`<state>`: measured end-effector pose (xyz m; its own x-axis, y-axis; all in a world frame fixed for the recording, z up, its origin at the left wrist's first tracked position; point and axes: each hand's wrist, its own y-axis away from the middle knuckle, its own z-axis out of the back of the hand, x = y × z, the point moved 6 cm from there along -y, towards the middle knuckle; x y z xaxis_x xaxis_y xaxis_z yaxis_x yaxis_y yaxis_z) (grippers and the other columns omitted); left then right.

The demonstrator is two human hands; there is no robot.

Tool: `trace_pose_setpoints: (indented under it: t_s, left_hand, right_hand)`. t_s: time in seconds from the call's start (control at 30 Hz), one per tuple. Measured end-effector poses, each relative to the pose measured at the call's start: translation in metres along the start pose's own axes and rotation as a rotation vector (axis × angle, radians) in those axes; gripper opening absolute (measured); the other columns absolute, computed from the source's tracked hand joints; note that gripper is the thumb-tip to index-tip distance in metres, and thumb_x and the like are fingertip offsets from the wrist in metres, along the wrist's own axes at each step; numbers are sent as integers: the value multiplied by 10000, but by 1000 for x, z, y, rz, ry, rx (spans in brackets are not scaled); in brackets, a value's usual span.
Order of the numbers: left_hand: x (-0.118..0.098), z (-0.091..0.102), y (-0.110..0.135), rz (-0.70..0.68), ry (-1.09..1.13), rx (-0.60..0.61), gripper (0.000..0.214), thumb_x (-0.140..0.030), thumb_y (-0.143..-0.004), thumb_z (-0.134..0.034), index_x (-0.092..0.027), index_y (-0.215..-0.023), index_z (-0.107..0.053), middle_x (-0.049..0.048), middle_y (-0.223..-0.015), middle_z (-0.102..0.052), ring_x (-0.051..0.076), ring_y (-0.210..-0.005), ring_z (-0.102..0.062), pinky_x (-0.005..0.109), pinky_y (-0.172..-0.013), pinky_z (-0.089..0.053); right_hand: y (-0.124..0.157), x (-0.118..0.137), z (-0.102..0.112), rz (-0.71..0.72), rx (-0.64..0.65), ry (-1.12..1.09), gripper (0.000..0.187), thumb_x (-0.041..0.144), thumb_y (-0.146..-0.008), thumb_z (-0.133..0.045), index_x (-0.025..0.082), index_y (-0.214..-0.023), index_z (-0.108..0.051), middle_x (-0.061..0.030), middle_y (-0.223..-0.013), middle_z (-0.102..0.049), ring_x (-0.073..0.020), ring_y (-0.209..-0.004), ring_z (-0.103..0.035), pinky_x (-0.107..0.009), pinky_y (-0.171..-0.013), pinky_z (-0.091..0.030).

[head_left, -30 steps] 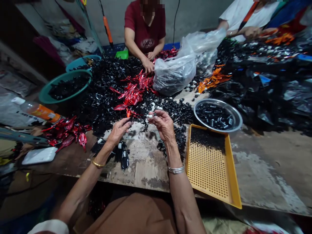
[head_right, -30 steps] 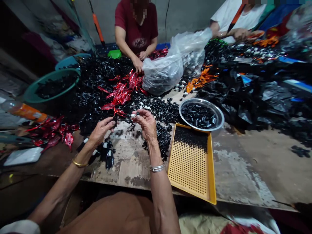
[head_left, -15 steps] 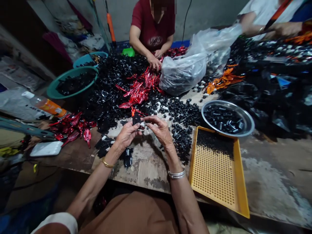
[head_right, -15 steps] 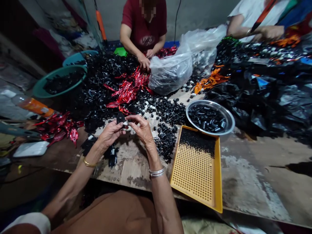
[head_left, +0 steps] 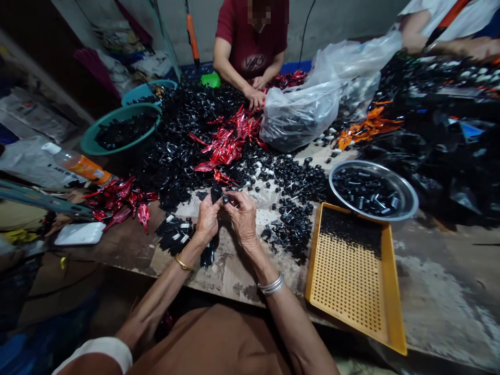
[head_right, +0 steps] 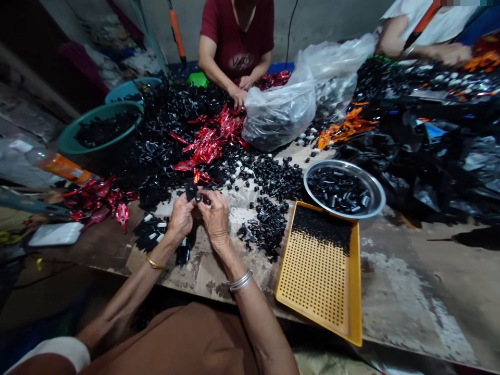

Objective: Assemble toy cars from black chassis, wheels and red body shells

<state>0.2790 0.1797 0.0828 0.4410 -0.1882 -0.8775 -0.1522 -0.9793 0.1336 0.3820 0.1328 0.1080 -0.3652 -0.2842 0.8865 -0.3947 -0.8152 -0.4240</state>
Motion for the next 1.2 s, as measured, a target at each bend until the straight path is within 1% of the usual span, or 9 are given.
trace_pose_setpoints:
  t_s: [0.2,0.3,0.43,0.57,0.7,0.8,0.9,1.03,1.2]
  left_hand:
    - [10,2,10,6,-234,99,337,-335,-654,-745,-156,-928,-662,19,-830,-718,158,-740,-648,258,-695,-504]
    - [13,1,16,-31,-326,117,298,-303,-699,-681,-164,-962,-661,38,-914,-726,188,-845,-653,294,-800,-502]
    - [10,-2,21,-119,-467,150,262,-248,-764,-576,-168,-999,-660,62,-1021,-715,206,-970,-633,317,-918,-460]
    - [5,1,21,-144,-557,132,251,-225,-746,-561,-168,-972,-655,56,-988,-711,210,-950,-624,320,-894,-463]
    - [7,3,19,-102,-546,194,254,-203,-726,-545,-165,-954,-651,34,-897,-699,187,-831,-618,298,-803,-483]
    - [6,8,19,-120,-606,163,214,-217,-736,-540,-161,-914,-643,25,-833,-677,173,-753,-593,287,-731,-487]
    - [3,12,19,-195,-652,107,193,-231,-749,-554,-163,-910,-636,32,-857,-672,189,-829,-593,305,-800,-479]
    - [1,13,19,-248,-624,91,146,-246,-762,-583,-176,-870,-652,43,-885,-670,204,-912,-597,322,-907,-443]
    - [5,13,21,-179,-531,75,123,-232,-756,-607,-176,-851,-661,31,-881,-686,190,-881,-607,294,-870,-457]
  right_hand:
    - [-1,7,10,1,-92,-13,119,225,-836,-580,212,-906,-675,-16,-810,-618,-138,-704,-548,-261,-644,-463]
    - [1,9,10,30,-120,27,119,228,-838,-576,206,-923,-655,-11,-788,-596,-134,-691,-543,-260,-640,-465]
    - [3,4,8,-14,-164,23,98,240,-815,-595,198,-903,-589,-9,-811,-595,-123,-667,-540,-246,-607,-462]
    - [2,5,8,0,-150,52,95,258,-805,-598,209,-767,-526,12,-735,-561,-119,-636,-514,-242,-598,-447]
    - [0,9,9,-2,-116,84,138,263,-791,-602,211,-720,-495,28,-692,-535,-111,-605,-487,-238,-592,-422]
    - [0,8,6,-50,-95,98,195,261,-772,-605,211,-648,-463,46,-622,-497,-105,-578,-461,-236,-583,-393]
    - [2,5,2,-116,-65,52,221,266,-763,-594,208,-602,-453,56,-574,-472,-98,-555,-443,-231,-569,-370]
    - [3,-2,-3,-255,-10,-100,234,313,-733,-608,209,-591,-455,62,-548,-466,-91,-518,-432,-221,-526,-353]
    - [2,-7,-6,-376,26,-235,238,340,-682,-629,218,-618,-435,81,-537,-444,-78,-470,-400,-207,-470,-329]
